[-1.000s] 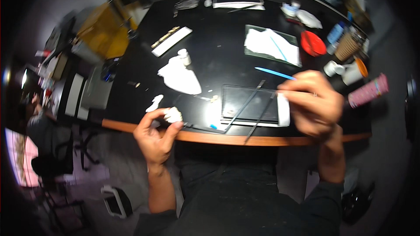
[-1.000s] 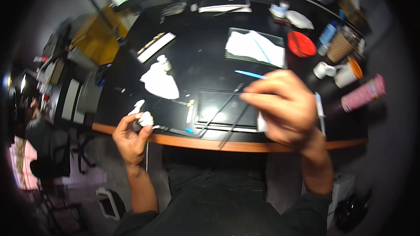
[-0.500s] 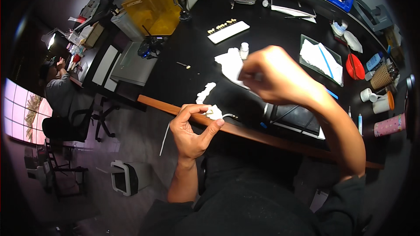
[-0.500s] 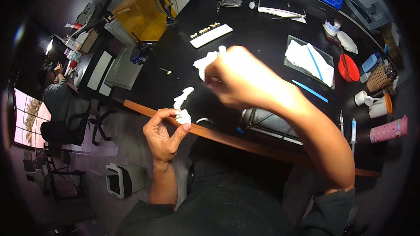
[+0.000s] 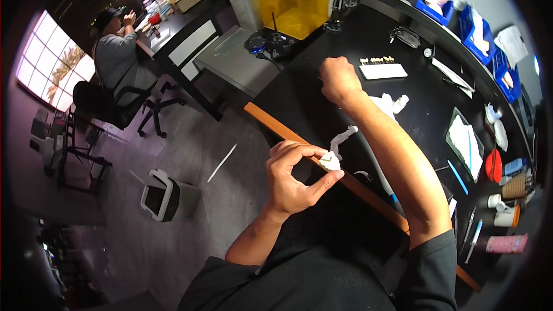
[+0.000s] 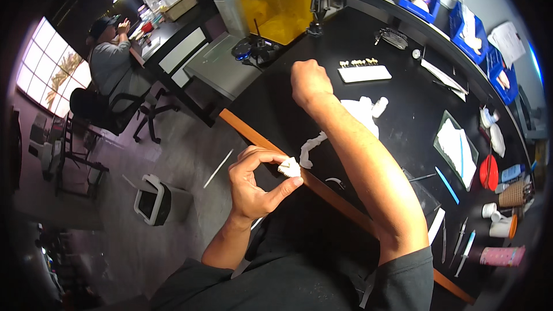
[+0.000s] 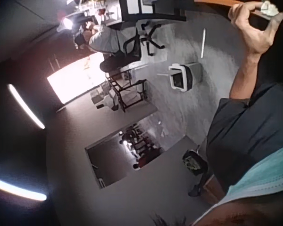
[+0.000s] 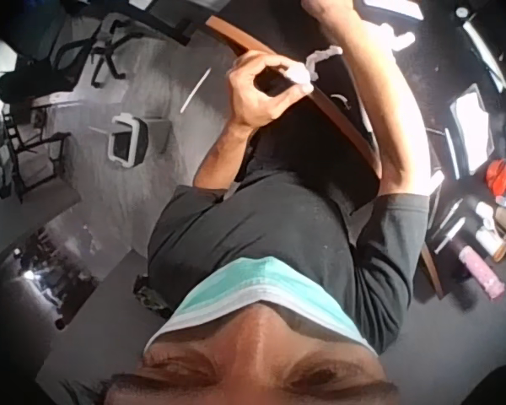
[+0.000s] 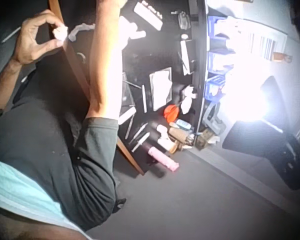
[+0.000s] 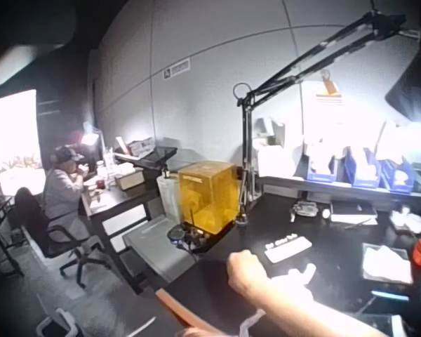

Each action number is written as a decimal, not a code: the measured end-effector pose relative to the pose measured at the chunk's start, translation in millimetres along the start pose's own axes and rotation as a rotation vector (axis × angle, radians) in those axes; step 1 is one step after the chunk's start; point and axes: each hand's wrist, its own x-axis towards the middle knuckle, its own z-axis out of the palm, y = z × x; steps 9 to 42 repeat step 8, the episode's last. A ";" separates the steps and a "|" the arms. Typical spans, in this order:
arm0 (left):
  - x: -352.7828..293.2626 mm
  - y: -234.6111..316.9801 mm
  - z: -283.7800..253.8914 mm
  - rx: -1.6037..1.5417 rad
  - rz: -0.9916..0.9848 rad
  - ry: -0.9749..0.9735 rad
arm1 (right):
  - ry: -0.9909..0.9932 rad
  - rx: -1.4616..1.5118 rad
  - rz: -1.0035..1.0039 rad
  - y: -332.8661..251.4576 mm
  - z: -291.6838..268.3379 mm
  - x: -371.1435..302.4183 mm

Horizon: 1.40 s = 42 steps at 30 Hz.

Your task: The person applies various shades of stain to dental crowns using a fine brush. They pick up individual crowns, dip the brush into a palette containing multiple colors, and paint details onto the surface of the crowns.

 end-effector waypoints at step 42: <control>10.1 -9.0 16.4 -0.033 0.005 0.021 | -0.012 0.133 -0.020 22.4 -30.3 -11.7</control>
